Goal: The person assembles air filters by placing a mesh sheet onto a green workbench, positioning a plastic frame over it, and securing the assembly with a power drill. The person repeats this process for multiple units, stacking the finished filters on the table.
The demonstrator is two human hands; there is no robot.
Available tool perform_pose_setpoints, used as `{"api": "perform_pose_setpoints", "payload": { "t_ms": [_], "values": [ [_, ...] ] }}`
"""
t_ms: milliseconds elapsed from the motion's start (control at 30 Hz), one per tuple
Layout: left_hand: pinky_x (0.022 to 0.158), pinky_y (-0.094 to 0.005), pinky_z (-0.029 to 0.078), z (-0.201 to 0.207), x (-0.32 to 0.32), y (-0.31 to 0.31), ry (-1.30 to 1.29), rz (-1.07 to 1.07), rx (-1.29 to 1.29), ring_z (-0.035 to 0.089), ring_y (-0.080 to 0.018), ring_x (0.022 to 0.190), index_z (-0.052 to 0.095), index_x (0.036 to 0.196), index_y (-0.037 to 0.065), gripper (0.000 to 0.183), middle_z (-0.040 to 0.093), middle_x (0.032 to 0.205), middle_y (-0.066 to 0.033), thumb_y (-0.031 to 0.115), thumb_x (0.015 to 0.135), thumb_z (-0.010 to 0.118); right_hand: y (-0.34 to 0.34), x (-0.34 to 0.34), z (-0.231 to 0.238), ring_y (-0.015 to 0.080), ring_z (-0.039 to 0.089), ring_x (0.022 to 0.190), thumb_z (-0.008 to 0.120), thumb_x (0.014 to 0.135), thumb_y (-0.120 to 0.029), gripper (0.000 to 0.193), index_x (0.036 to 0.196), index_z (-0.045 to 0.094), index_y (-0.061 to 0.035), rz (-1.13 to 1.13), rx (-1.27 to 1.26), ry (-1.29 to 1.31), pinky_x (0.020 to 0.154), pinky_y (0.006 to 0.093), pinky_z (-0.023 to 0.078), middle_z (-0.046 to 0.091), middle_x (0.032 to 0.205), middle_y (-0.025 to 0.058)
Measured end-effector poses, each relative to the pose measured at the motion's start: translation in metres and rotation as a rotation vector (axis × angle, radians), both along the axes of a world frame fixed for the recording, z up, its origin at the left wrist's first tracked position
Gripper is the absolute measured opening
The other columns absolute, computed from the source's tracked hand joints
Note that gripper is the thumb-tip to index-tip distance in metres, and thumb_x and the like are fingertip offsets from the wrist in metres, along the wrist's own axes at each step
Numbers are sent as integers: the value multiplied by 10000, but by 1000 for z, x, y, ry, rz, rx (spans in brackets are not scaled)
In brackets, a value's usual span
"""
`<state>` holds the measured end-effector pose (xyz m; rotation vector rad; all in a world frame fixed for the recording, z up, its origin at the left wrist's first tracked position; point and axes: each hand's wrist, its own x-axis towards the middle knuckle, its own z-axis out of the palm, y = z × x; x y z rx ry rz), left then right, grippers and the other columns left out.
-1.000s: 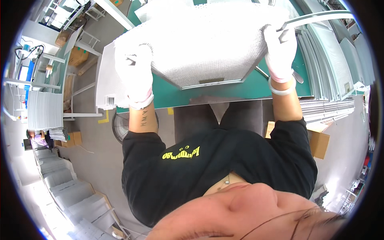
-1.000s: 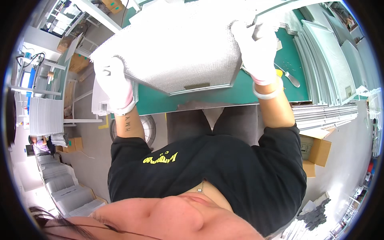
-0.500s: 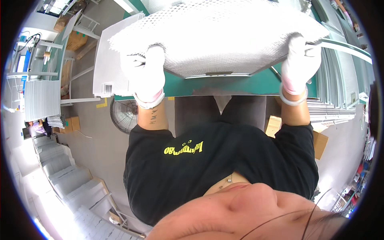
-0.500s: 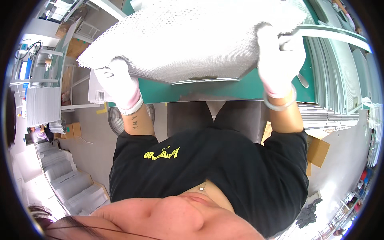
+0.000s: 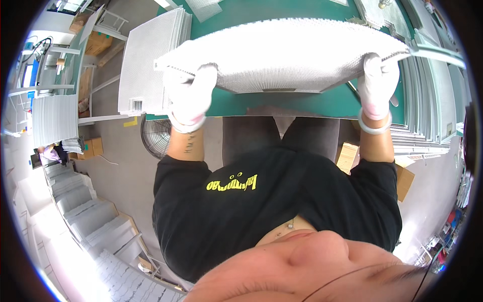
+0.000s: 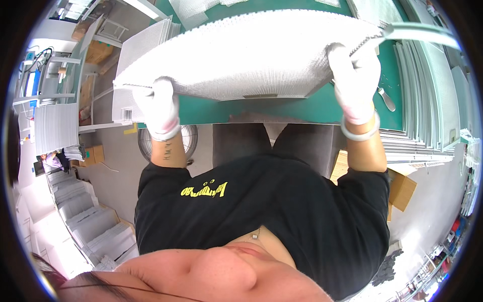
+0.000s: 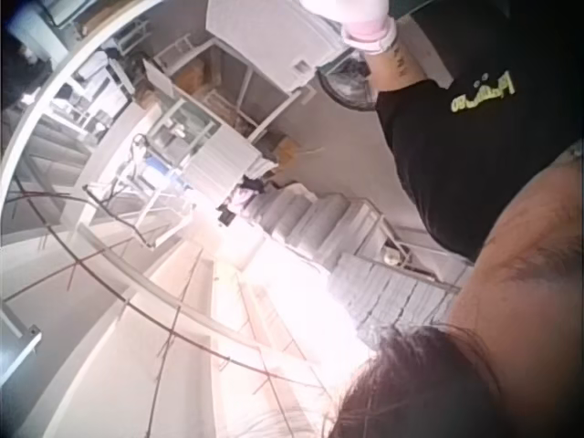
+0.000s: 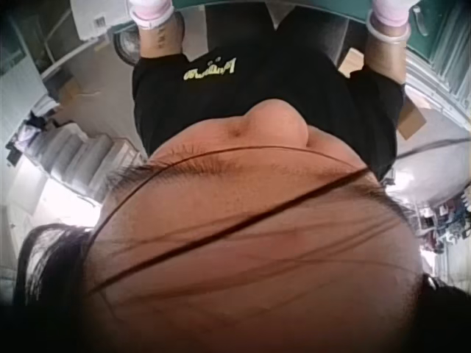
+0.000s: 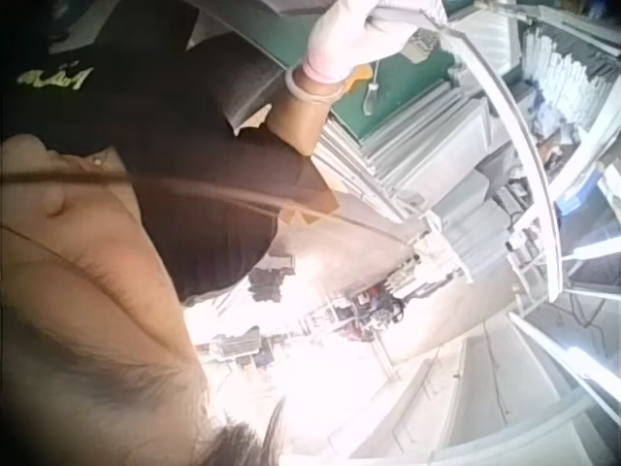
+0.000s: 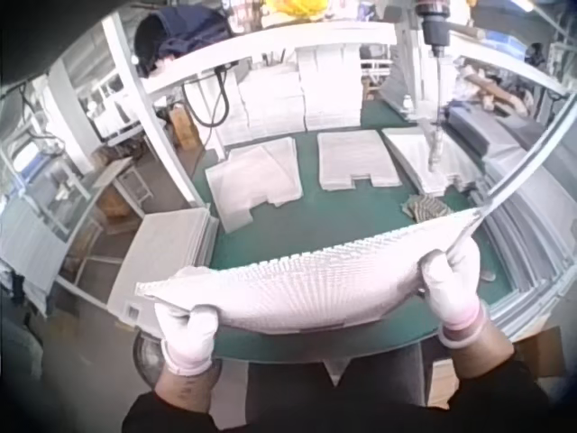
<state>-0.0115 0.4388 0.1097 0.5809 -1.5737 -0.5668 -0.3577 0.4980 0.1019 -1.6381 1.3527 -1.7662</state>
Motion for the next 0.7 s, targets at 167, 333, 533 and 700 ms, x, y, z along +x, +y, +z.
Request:
{"api": "perform_pose_setpoints", "payload": {
  "t_ms": [167, 333, 533, 700],
  "values": [
    [819, -364, 564, 42, 14, -5, 59, -66, 36, 692, -229, 851, 637, 1155, -26, 252, 699, 1019, -155, 78, 930, 588, -8, -15, 42, 210, 628, 921, 558, 1028, -180, 238, 1113, 588, 39, 9, -121, 97, 831, 332, 512, 667, 1022, 155],
    [708, -425, 477, 19, -4, 6, 295, -168, -27, 554, -257, 790, 571, 988, 45, 224, 565, 886, -121, 268, 993, 584, 5, -3, 32, 263, 625, 799, 603, 1018, -243, 248, 980, 574, 0, 65, -213, 7, 693, 370, 506, 638, 883, 170],
    [982, -427, 481, 4, 16, -8, -224, -1277, -174, 606, -353, 1135, 594, 1318, -8, 509, 622, 1287, -191, 389, 1005, 535, 46, 24, 51, 129, 504, 461, 611, 998, -364, 484, 638, 414, -110, 709, -404, 58, 406, 285, 328, 503, 604, 12],
    [1068, -468, 437, -72, 18, 1, -801, -782, 196, 581, -373, 1179, 604, 1300, 46, 502, 607, 1304, -178, 242, 849, 709, 71, 21, 46, 89, 508, 464, 668, 736, -276, 396, 538, 363, -121, 1063, -426, 284, 372, 240, 297, 541, 625, 41]
  ]
}}
